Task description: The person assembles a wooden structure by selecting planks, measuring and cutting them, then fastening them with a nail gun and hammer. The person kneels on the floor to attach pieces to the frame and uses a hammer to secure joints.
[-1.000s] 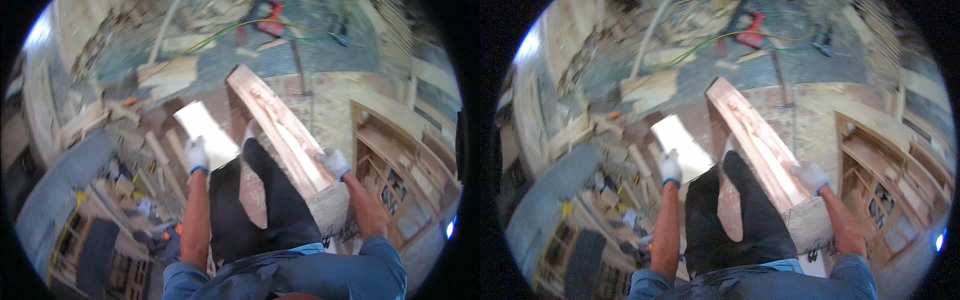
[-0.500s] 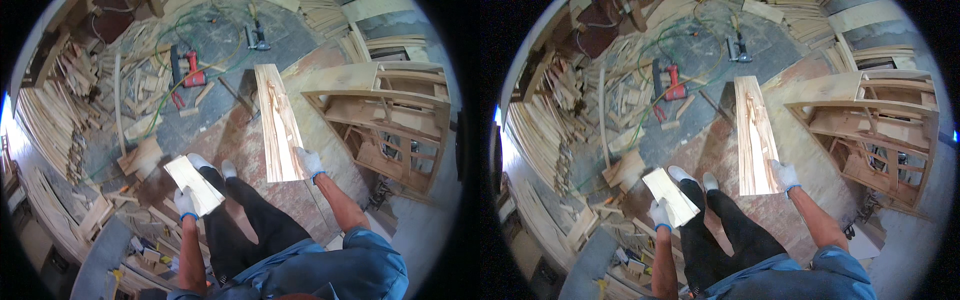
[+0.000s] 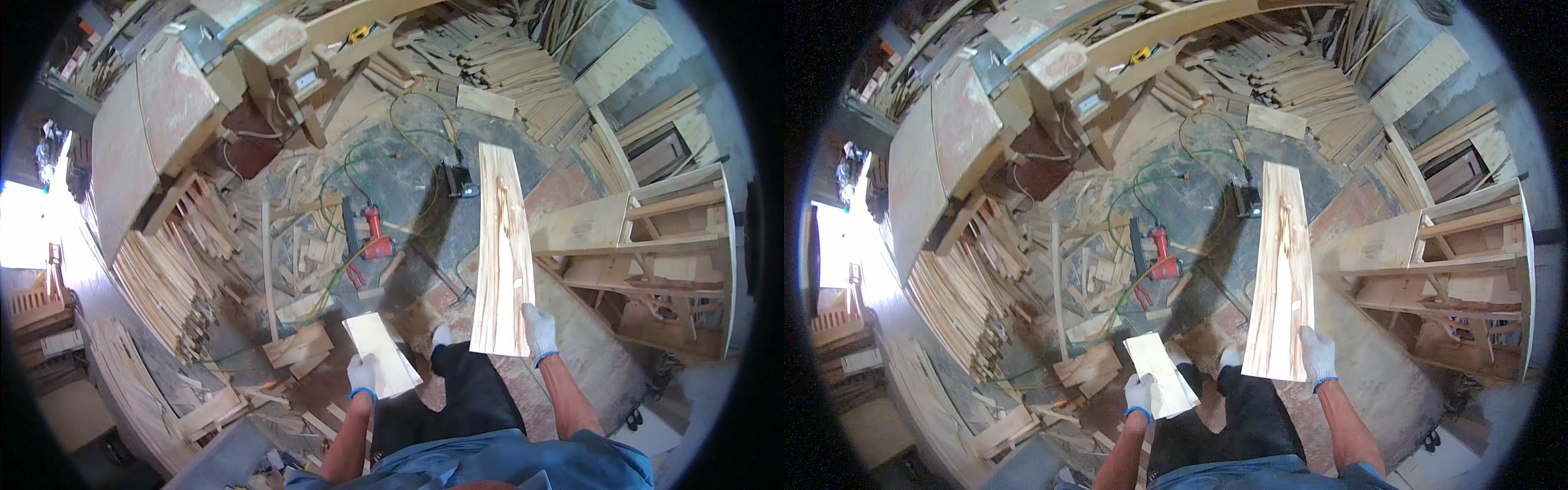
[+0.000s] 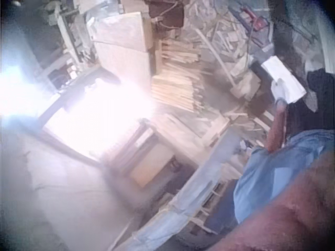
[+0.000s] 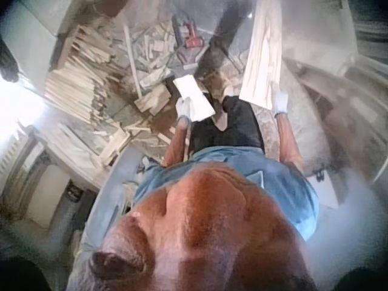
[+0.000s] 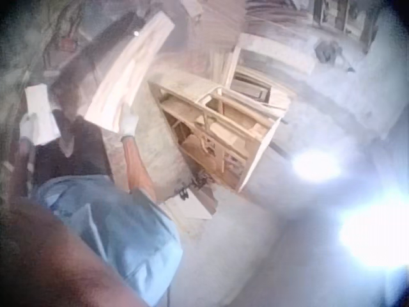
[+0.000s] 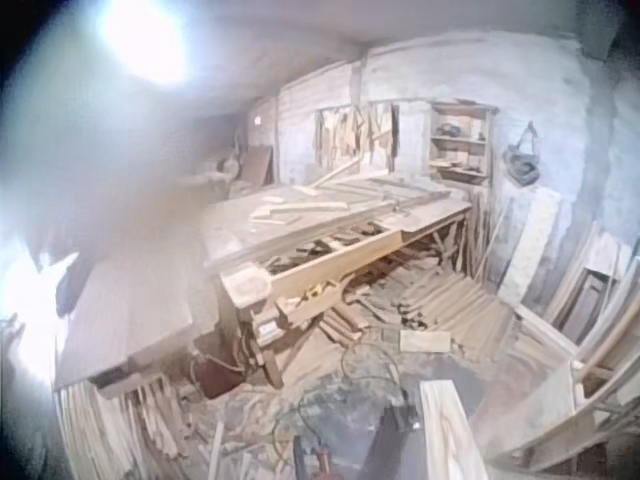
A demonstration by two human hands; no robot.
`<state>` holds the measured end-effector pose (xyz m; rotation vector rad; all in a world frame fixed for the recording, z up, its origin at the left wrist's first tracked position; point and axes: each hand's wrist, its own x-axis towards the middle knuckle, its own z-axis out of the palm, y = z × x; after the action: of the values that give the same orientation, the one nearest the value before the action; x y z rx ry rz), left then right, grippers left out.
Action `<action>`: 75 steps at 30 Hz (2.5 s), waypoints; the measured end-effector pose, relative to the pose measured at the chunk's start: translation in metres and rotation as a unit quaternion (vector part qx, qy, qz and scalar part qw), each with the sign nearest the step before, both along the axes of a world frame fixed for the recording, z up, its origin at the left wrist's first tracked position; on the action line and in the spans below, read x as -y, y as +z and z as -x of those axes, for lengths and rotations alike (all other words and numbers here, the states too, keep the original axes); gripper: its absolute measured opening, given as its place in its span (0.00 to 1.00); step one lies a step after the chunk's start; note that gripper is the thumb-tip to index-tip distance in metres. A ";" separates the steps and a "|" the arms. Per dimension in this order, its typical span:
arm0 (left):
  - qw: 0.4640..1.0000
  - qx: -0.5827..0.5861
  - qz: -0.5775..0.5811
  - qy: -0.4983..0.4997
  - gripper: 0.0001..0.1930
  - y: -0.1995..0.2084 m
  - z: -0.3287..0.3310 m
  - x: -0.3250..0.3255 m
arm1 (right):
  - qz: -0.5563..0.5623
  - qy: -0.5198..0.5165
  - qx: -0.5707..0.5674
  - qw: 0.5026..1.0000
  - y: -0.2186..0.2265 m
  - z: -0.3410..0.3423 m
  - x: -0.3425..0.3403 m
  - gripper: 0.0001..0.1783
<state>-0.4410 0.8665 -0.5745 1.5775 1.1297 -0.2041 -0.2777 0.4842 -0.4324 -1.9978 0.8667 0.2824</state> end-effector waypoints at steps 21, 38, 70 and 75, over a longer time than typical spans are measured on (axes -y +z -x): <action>0.984 0.005 -0.172 0.051 0.12 0.107 -0.282 0.034 | -0.215 0.146 0.145 0.955 0.129 -0.428 0.022 0.18; 0.985 0.109 0.124 0.054 0.24 0.138 -0.631 0.108 | -0.013 -0.011 0.233 0.972 0.129 -0.766 0.118 0.31; 0.828 0.363 -0.021 0.427 0.26 0.243 -0.930 0.313 | -0.227 0.657 0.061 0.716 0.107 -0.899 -0.026 0.22; 0.811 0.321 -0.074 0.483 0.22 0.254 -0.890 0.344 | -0.274 0.682 0.083 0.673 0.124 -0.857 -0.007 0.22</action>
<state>0.4487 0.5226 -0.3209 0.8820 1.2484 1.0440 0.5789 0.4910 -0.3087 -1.6346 -0.9403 1.0164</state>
